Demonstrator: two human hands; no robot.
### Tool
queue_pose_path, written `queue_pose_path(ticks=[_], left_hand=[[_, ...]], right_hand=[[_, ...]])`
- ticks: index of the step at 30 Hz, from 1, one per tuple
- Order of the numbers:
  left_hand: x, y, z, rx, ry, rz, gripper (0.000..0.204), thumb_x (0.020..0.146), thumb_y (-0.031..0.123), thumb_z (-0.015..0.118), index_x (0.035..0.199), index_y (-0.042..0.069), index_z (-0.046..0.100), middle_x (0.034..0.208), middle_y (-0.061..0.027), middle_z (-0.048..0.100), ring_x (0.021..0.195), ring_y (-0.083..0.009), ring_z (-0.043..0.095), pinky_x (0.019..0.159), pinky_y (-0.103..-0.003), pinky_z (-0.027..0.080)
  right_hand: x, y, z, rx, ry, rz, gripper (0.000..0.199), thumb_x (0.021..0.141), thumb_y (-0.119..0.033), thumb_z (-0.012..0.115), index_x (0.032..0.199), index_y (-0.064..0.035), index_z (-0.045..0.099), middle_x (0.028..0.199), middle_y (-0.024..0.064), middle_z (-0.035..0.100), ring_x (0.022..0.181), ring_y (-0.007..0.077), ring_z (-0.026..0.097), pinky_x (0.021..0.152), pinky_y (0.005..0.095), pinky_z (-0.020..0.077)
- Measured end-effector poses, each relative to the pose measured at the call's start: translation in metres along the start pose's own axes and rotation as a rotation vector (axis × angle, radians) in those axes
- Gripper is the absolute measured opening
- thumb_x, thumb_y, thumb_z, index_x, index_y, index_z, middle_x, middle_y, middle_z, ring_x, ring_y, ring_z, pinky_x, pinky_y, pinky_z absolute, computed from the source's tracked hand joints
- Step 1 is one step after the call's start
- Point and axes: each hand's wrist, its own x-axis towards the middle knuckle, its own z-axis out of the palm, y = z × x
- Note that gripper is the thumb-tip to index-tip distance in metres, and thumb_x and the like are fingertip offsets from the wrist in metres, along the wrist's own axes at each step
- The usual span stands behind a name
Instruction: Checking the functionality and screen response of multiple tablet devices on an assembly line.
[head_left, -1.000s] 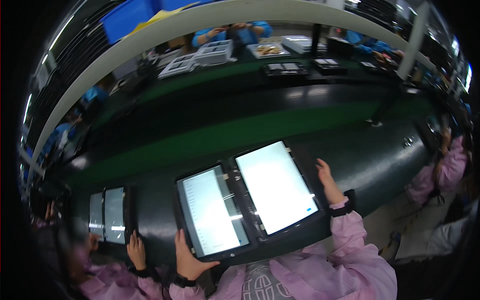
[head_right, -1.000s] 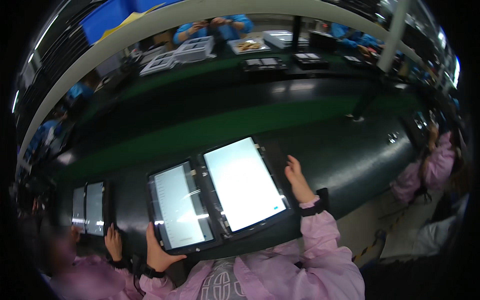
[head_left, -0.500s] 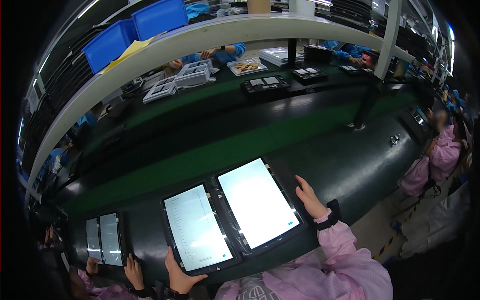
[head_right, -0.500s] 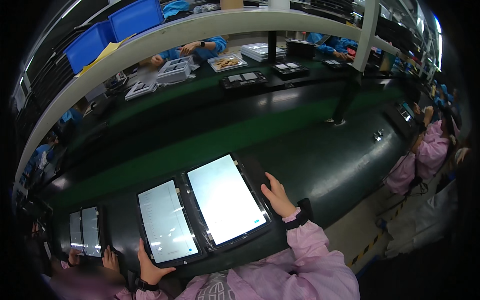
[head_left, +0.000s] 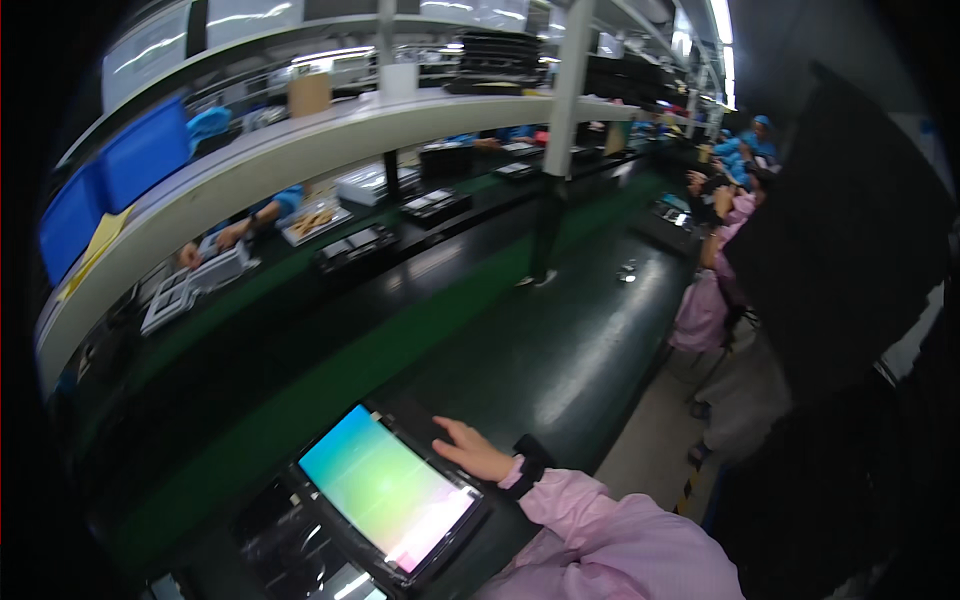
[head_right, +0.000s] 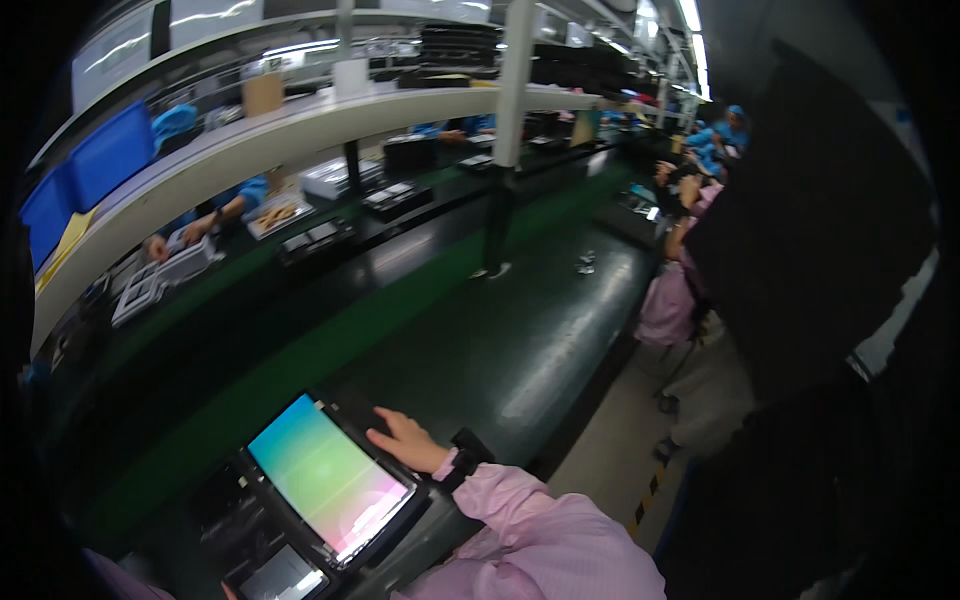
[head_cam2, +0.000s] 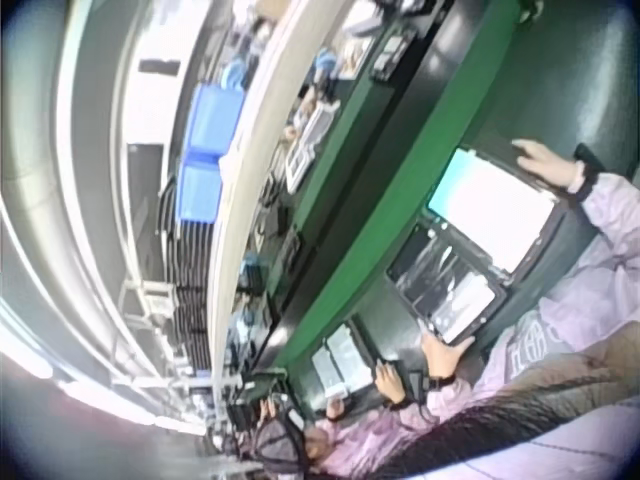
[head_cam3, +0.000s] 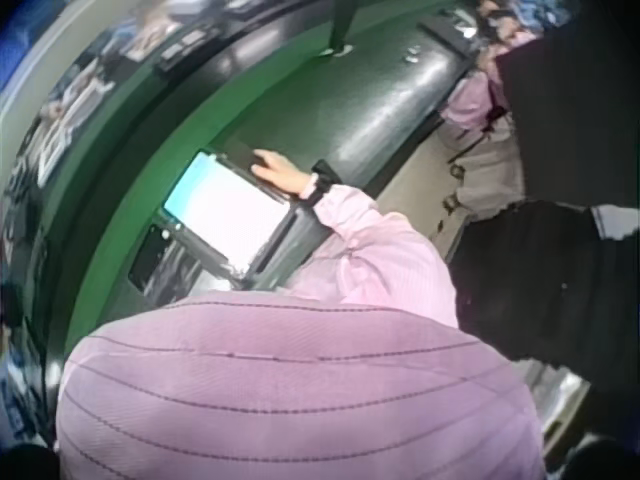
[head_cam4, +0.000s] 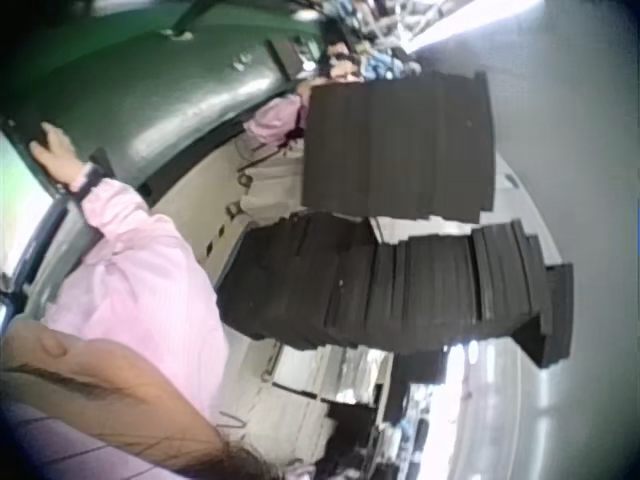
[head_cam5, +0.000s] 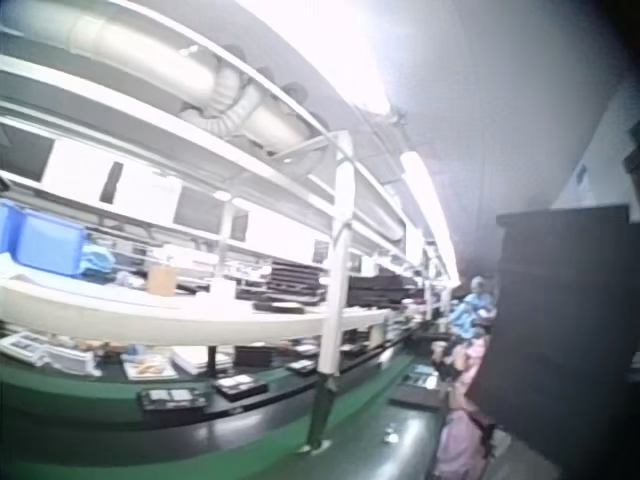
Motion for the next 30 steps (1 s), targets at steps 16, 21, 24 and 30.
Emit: queue_pose_path(ticks=[16, 21, 24, 30], left_hand=[[0.008, 0.012, -0.013, 0.002, -0.129, -0.038, 0.121, 0.056, 0.032, 0.095, 0.143, -0.016, 0.026, 0.125, -0.0342, 0.056, 0.115, -0.0439, 0.058, 0.1, -0.045, 0.047], [0.004, -0.009, -0.007, -0.03, -0.13, -0.039, 0.133, 0.054, 0.033, 0.096, 0.148, -0.013, 0.014, 0.132, -0.0354, 0.05, 0.118, -0.045, 0.054, 0.102, -0.046, 0.044], [-0.003, -0.03, 0.0, -0.459, -0.264, -0.405, 0.116, 0.076, 0.031, 0.082, 0.159, 0.023, 0.001, 0.158, -0.0149, 0.028, 0.135, -0.0363, 0.044, 0.112, -0.051, 0.038], [0.012, -0.051, -0.004, -0.391, 0.127, -0.114, 0.128, 0.062, 0.031, 0.089, 0.153, -0.005, 0.007, 0.15, -0.0297, 0.034, 0.14, -0.0408, 0.035, 0.117, -0.046, 0.025]], right_hand=[[-0.008, -0.016, -0.006, -0.003, -0.015, 0.034, 0.08, 0.097, -0.057, 0.046, 0.148, 0.0027, 0.033, 0.149, 0.024, 0.04, 0.138, 0.0376, 0.037, 0.114, 0.0423, 0.031], [-0.006, -0.005, 0.0, 0.01, 0.063, -0.062, 0.077, 0.095, -0.054, 0.053, 0.143, 0.0049, 0.041, 0.144, 0.0258, 0.047, 0.133, 0.0386, 0.045, 0.111, 0.0429, 0.0363], [-0.007, -0.006, -0.001, 0.081, 0.056, -0.076, 0.068, 0.096, -0.044, 0.057, 0.142, 0.0046, 0.042, 0.143, 0.0253, 0.048, 0.133, 0.0373, 0.046, 0.11, 0.0427, 0.0372], [-0.011, -0.056, -0.019, -0.093, -0.119, -0.242, 0.07, 0.091, -0.038, 0.064, 0.15, -0.0118, 0.036, 0.156, 0.0228, 0.025, 0.146, 0.0421, 0.019, 0.118, 0.0524, 0.0158]])
